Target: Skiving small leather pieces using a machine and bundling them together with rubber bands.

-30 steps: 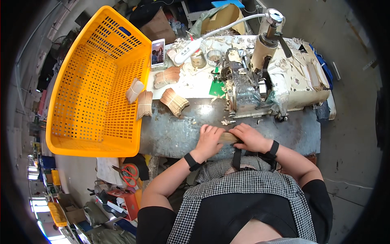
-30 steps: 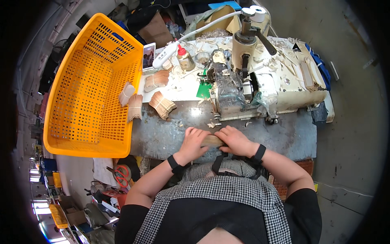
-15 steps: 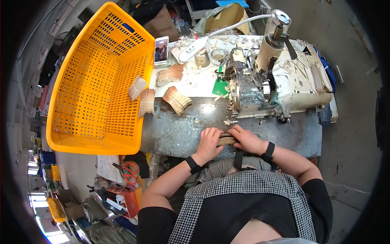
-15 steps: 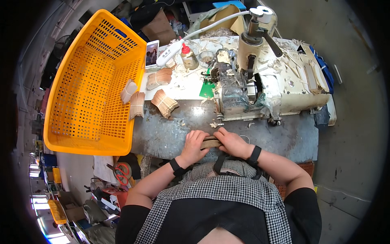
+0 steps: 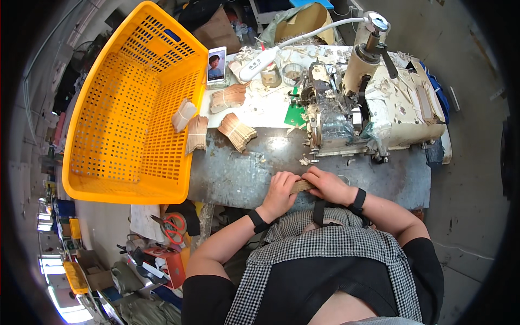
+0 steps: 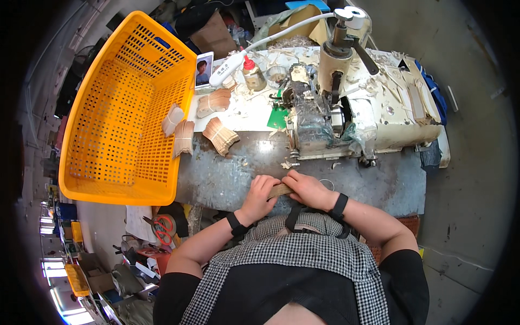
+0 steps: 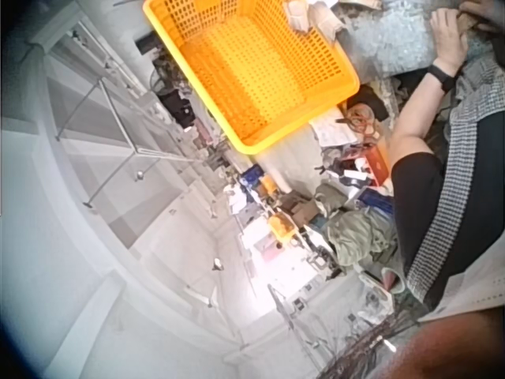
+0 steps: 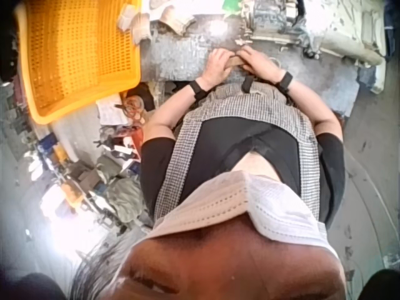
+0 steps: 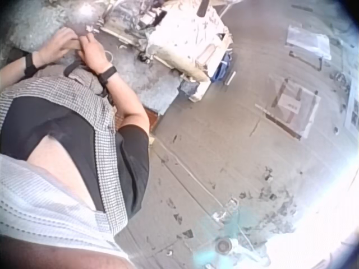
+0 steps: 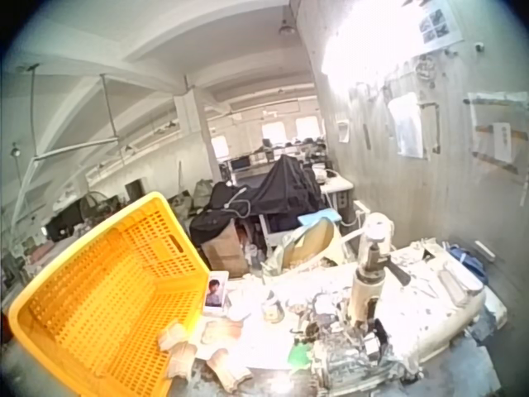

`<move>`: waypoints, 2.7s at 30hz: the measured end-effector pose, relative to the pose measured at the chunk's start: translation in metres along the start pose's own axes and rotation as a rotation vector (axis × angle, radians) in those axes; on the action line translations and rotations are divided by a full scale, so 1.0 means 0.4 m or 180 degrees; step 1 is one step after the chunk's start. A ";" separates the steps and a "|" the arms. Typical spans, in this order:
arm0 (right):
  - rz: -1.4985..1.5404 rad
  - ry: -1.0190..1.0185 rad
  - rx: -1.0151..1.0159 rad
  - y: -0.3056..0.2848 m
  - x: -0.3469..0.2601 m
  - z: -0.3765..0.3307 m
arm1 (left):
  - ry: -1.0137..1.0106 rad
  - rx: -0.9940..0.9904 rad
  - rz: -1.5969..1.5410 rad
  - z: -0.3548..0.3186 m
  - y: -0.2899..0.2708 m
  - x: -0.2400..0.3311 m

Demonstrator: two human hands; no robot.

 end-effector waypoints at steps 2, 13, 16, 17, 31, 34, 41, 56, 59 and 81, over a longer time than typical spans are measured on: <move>-0.0045 -0.0024 0.0116 -0.010 -0.003 -0.003 | 0.0054 0.0136 0.0140 0.002 -0.026 0.018; -0.0057 -0.0060 0.0088 -0.004 -0.005 -0.003 | -0.0054 0.0240 -0.0104 -0.011 -0.016 0.003; -0.0124 -0.0326 0.0439 -0.027 -0.025 -0.007 | -0.0152 0.0388 -0.0069 -0.010 -0.030 0.005; -0.0166 -0.0214 0.0370 -0.022 -0.018 -0.006 | -0.0213 0.0456 -0.0069 -0.011 -0.034 0.003; 0.2866 0.0242 0.0330 -0.107 0.042 -0.011 | -0.0561 -0.0553 -0.2752 0.040 -0.125 -0.023; 0.3034 0.0275 0.0474 -0.117 0.033 -0.025 | -0.0580 -0.0529 -0.2896 0.040 -0.128 -0.009; 0.3027 0.0421 0.0538 -0.110 0.050 -0.038 | -0.0533 -0.0264 -0.3397 0.039 -0.122 0.003; 0.3147 0.0306 0.0682 -0.119 0.034 -0.049 | -0.1238 -0.0836 -0.3953 0.005 -0.060 -0.048; 0.3130 0.0255 0.0743 -0.124 0.025 -0.051 | -0.1360 -0.0628 -0.4095 0.001 -0.062 -0.077; 0.2922 0.0268 0.1125 -0.164 0.022 -0.127 | -0.0876 0.0789 -0.2582 0.124 -0.226 -0.193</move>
Point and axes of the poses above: each hand's wrist, its own z-axis towards the middle knuckle, its own y-axis out of the palm, x = y × z, the point moved 7 cm from there along z, towards the middle knuckle, and after that the axes turned 13 degrees about -x, right-handed, at the moved point
